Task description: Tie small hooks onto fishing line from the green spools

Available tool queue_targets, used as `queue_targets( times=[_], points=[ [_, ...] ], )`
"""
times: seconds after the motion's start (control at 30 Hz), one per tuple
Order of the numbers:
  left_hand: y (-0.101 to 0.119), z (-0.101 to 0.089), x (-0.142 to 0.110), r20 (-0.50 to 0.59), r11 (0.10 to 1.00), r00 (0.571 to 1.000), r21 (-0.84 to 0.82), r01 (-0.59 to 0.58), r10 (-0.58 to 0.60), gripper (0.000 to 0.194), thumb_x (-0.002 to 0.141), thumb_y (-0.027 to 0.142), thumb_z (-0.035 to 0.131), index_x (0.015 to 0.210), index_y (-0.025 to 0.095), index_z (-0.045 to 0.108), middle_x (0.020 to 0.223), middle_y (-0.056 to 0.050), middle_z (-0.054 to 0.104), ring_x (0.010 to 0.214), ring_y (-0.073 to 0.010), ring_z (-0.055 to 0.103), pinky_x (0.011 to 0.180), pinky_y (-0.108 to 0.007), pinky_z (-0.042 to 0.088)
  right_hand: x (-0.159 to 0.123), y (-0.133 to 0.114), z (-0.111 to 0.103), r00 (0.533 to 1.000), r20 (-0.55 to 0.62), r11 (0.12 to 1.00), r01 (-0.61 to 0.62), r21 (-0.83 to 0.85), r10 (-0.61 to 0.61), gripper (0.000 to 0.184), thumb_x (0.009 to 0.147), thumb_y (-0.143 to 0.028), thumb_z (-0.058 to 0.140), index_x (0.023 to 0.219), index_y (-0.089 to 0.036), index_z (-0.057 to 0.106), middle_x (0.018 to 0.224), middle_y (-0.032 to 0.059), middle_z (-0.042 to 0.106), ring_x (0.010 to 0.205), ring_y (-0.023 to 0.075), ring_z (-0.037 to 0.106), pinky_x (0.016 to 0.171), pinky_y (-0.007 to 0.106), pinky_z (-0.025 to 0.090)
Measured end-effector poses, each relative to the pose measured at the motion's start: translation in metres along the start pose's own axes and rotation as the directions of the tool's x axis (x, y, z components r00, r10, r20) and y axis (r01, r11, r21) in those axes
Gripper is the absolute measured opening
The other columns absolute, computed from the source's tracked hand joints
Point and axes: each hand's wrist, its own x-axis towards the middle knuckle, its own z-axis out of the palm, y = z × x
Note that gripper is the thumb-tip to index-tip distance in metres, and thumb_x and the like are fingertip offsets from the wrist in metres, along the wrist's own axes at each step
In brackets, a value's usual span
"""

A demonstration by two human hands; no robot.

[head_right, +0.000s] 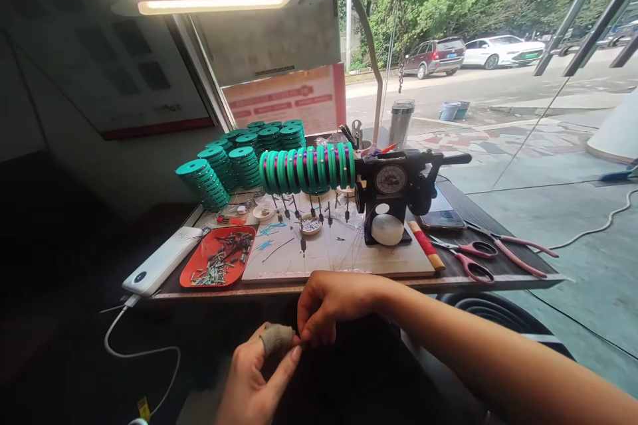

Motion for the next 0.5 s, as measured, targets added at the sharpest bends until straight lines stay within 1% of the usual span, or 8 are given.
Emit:
queue_targets(
  times=[0.1, 0.2, 0.33, 0.5],
  points=[
    [-0.0009, 0.0002, 0.0007, 0.05, 0.993, 0.998, -0.11, 0.05, -0.044, 0.01, 0.067, 0.027, 0.065, 0.068, 0.019, 0.07, 0.071, -0.008, 0.068, 0.069, -0.0233, 0.06, 0.067, -0.031, 0.048, 0.0015, -0.0014, -0.0012, 0.999, 0.034, 1.0, -0.015, 0.021, 0.015, 0.008, 0.062, -0.021, 0.063, 0.06, -0.014, 0.063, 0.048, -0.0055, 0.056, 0.042, 0.0067, 0.052, 0.044, 0.016, 0.042],
    [-0.0028, 0.0015, 0.001, 0.108, 0.972, 0.988, -0.194, 0.133, -0.114, 0.014, 0.069, 0.029, 0.064, 0.072, 0.017, 0.07, 0.073, -0.008, 0.068, 0.072, -0.0229, 0.061, 0.071, -0.031, 0.048, 0.0017, -0.0005, -0.0012, 0.998, 0.053, 0.999, -0.023, 0.029, 0.021, 0.007, 0.061, -0.021, 0.062, 0.06, -0.014, 0.062, 0.048, -0.0058, 0.056, 0.043, 0.0066, 0.053, 0.046, 0.017, 0.043],
    [-0.0053, 0.0041, 0.0007, 0.103, 0.935, 0.973, -0.273, 0.228, -0.207, 0.019, 0.065, 0.032, 0.068, 0.074, 0.015, 0.07, 0.076, -0.009, 0.07, 0.076, -0.0244, 0.061, 0.072, -0.033, 0.047, 0.0016, 0.0021, 0.0003, 0.999, 0.041, 1.0, -0.018, 0.003, 0.018, 0.005, 0.063, -0.018, 0.06, 0.062, -0.013, 0.062, 0.049, -0.0061, 0.056, 0.044, 0.0061, 0.053, 0.046, 0.016, 0.043],
    [-0.0075, 0.0065, 0.0006, 0.09, 0.91, 0.965, -0.32, 0.262, -0.246, 0.025, 0.061, 0.035, 0.071, 0.074, 0.014, 0.069, 0.076, -0.009, 0.07, 0.077, -0.0247, 0.062, 0.074, -0.035, 0.047, 0.0016, 0.006, 0.0018, 1.0, 0.008, 0.997, -0.007, -0.072, 0.008, 0.003, 0.063, -0.013, 0.06, 0.064, -0.011, 0.062, 0.053, -0.0044, 0.056, 0.046, 0.0071, 0.052, 0.046, 0.016, 0.041]
  ],
)
